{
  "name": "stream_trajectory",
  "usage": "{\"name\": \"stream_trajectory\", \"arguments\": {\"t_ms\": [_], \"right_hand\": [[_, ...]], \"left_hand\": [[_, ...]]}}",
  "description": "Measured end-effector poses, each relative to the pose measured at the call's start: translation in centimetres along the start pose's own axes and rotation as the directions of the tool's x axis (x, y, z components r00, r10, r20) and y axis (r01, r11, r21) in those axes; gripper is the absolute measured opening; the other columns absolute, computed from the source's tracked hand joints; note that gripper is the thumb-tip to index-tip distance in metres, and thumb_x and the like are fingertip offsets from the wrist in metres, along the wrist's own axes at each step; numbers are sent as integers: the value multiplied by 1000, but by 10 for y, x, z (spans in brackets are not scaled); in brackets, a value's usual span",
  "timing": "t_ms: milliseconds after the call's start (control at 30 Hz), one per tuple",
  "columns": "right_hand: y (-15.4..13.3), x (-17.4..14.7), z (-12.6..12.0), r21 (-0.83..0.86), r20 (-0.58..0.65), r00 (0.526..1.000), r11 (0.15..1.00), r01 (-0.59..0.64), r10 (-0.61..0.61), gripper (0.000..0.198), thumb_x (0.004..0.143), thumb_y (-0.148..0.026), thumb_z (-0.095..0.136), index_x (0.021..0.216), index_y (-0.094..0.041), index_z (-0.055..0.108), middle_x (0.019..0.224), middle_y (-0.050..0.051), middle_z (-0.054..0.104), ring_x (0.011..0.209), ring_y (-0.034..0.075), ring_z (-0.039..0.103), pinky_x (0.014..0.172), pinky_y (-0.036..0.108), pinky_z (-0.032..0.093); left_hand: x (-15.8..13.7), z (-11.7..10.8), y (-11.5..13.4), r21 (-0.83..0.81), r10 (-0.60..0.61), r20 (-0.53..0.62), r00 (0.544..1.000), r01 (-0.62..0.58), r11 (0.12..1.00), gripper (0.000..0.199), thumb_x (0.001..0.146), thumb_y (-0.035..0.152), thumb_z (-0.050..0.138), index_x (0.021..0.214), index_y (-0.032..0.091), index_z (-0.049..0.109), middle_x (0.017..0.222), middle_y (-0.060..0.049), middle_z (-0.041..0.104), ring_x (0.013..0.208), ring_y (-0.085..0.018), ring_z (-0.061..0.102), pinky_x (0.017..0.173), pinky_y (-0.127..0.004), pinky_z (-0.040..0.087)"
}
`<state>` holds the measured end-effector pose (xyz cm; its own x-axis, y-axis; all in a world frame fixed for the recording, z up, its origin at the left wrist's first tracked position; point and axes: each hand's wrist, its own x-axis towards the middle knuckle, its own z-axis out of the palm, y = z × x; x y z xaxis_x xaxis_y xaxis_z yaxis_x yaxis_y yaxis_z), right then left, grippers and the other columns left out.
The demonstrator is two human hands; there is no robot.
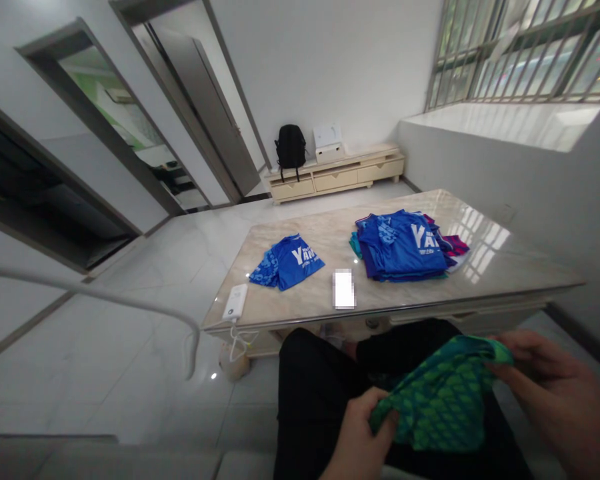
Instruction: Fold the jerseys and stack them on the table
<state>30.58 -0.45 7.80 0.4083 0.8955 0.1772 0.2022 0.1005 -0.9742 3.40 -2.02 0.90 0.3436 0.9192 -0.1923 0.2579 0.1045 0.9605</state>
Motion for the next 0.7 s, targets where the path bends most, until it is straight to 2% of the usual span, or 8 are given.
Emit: {"name": "stream_trajectory", "arguments": {"t_ms": [167, 300, 400, 500, 567, 633, 700], "right_hand": [[6, 2, -1, -37, -28, 1000, 999, -13, 12, 27, 67, -40, 85, 80, -21, 71, 74, 1, 74, 64, 19, 71, 58, 22, 61], [7, 8, 1, 27, -61, 995, 997, -75, 76, 35, 68, -47, 86, 87, -22, 70, 79, 2, 74, 69, 19, 71, 62, 23, 60], [10, 17, 2, 58, -19, 995, 994, -93, 94, 36, 71, -51, 84, 90, -23, 69, 84, 3, 74, 76, 21, 70, 67, 26, 59], [20, 27, 4, 48, 52, 991, 991, -123, 120, 41, 68, -56, 84, 90, -23, 73, 87, 4, 76, 81, 24, 71, 71, 31, 59], [30, 29, 10, 52, 137, 977, 984, -170, 162, 45, 67, -59, 84, 91, -22, 74, 90, 7, 77, 86, 27, 71, 75, 34, 59], [41, 25, 20, 68, 247, 946, 970, -234, 211, 49, 70, -62, 83, 93, -20, 75, 94, 8, 77, 89, 28, 71, 78, 34, 58], [51, 14, 36, 97, 372, 892, 945, -313, 257, 48, 75, -62, 80, 92, -18, 74, 90, 7, 75, 84, 25, 69, 76, 33, 57]], "left_hand": [[6, -11, 0, -53, 21, -59, 998, -24, 998, 35, 97, 47, 61, 97, 14, 74, 83, -3, 65, 78, -16, 56, 71, -24, 43], [11, -27, 4, -135, 9, -165, 986, -32, 990, 42, 92, 55, 67, 90, 13, 72, 76, -2, 61, 71, -15, 52, 65, -23, 41], [9, -43, 11, -173, 55, -235, 970, -97, 980, 49, 87, 61, 69, 78, 13, 68, 70, -1, 55, 66, -14, 47, 61, -23, 38], [1, -53, 17, -183, 109, -296, 949, -169, 969, 58, 87, 69, 65, 70, 14, 63, 67, 0, 47, 63, -12, 41, 58, -22, 35], [-8, -54, 19, -242, 97, -287, 953, -170, 955, 61, 86, 73, 63, 71, 14, 61, 65, 1, 43, 61, -10, 37, 55, -21, 31], [-18, -51, 22, -325, 77, -233, 969, -152, 933, 64, 84, 77, 61, 73, 14, 62, 62, 2, 41, 56, -9, 33, 51, -21, 27], [-27, -45, 27, -376, 67, -172, 983, -129, 918, 68, 81, 82, 60, 72, 14, 64, 59, 2, 41, 53, -8, 31, 50, -22, 25]]}}
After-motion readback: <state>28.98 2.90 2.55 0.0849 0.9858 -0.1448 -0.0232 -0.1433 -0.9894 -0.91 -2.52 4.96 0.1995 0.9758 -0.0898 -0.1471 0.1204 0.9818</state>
